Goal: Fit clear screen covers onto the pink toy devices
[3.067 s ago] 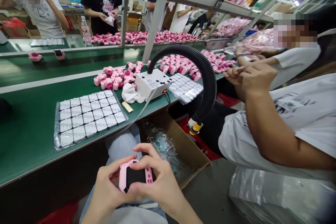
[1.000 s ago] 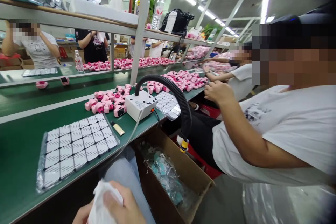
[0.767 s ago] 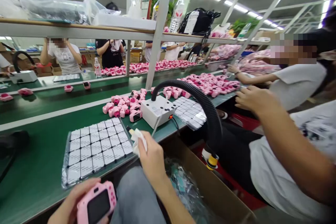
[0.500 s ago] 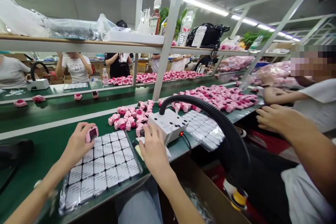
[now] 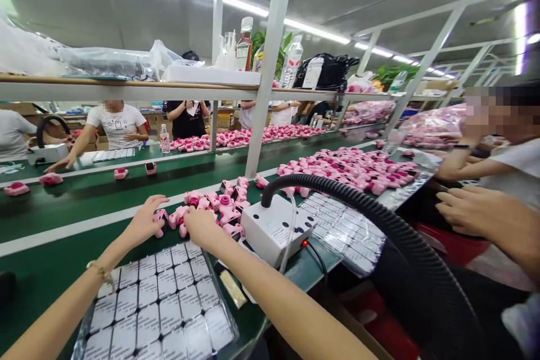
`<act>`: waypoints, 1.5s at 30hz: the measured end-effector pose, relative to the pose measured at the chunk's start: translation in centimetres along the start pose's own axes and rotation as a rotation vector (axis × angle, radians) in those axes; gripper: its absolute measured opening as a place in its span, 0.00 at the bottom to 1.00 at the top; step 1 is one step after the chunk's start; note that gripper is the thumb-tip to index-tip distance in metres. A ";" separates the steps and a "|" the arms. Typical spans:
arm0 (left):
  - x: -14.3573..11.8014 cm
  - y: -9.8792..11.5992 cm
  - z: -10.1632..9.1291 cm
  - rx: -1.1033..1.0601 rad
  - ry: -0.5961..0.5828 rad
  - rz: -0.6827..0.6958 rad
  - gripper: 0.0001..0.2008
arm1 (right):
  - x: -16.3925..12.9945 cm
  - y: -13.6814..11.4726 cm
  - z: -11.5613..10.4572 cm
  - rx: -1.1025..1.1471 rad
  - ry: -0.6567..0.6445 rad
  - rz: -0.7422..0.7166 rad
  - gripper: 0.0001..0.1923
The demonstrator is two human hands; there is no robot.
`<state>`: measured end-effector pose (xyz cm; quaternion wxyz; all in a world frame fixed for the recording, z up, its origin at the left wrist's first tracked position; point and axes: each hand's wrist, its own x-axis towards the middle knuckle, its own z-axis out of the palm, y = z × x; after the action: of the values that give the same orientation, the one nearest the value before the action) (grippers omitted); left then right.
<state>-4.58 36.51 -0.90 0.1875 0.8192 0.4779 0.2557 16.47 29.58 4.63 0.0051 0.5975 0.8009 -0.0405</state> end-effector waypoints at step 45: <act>11.1 4.9 5.8 -0.063 -0.085 -0.098 0.19 | 4.0 14.5 -6.8 -0.089 -0.064 0.775 0.20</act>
<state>6.80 43.62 -0.16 0.2455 0.7987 0.5007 0.2260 29.52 37.95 10.30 0.0710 0.8533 0.5162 -0.0192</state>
